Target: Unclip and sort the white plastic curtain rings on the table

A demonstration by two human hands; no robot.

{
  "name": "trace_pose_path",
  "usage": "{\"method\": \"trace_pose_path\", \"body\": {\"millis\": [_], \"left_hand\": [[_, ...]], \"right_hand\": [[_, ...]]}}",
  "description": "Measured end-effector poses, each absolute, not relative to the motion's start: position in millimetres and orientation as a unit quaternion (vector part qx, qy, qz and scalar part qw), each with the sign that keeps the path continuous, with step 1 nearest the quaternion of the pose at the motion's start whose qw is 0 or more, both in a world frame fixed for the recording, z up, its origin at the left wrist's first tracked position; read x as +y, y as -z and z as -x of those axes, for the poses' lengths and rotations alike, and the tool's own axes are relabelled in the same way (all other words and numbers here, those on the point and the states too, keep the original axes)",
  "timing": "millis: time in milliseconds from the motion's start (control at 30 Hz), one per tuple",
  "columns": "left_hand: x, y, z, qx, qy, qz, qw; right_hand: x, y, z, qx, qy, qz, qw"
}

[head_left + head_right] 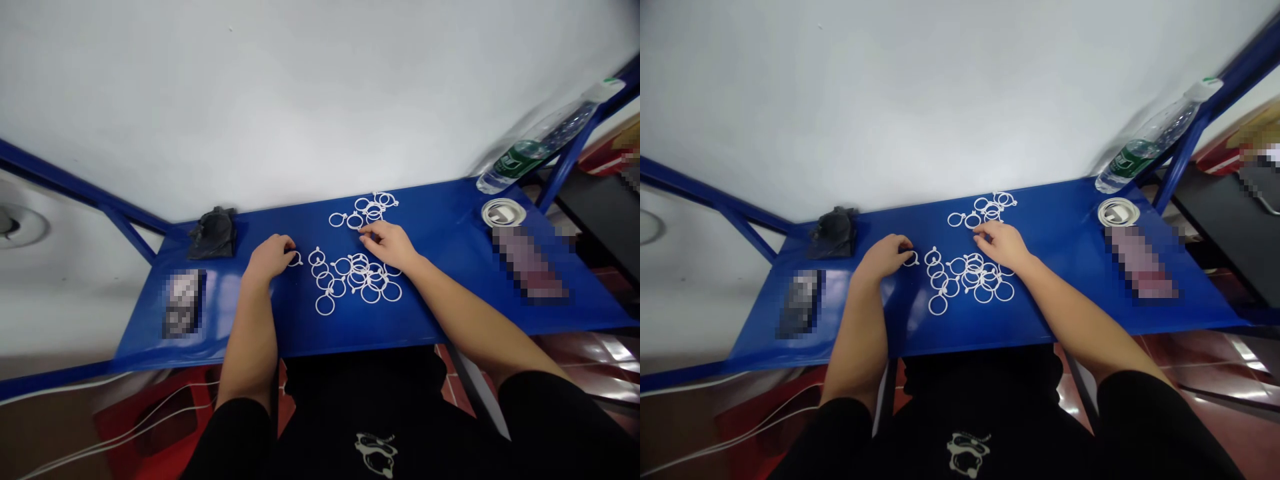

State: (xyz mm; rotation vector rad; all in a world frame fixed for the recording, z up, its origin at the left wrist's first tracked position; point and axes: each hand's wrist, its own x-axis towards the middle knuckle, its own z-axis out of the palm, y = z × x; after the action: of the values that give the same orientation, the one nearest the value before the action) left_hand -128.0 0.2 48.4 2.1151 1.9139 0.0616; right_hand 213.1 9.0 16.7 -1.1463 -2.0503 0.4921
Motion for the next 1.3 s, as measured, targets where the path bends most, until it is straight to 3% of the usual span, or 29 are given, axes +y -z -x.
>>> {"method": "trace_pose_path", "body": {"millis": [100,233,400,667,967,1300], "left_hand": [[3,-48,124,0.681,-0.050,-0.721,0.122],[3,-44,102,0.684,-0.216,-0.688,0.115],[-11,-29,51,0.549,-0.381,-0.738,0.091],[-23,-27,24,0.396,-0.401,-0.824,0.051],[-22,-30,28,0.370,-0.455,-0.809,0.048],[-21,-28,26,0.335,-0.417,-0.844,0.046]], "right_hand": [[8,-16,-212,-0.799,-0.193,0.440,0.361],[7,-18,-210,-0.800,-0.199,0.433,0.365],[0,-25,-206,-0.814,-0.244,0.396,0.348],[-6,-29,-201,-0.846,-0.225,0.357,0.326],[-7,-32,-200,-0.859,-0.230,0.321,0.327],[-6,-33,-206,-0.842,-0.256,0.340,0.331]]}}
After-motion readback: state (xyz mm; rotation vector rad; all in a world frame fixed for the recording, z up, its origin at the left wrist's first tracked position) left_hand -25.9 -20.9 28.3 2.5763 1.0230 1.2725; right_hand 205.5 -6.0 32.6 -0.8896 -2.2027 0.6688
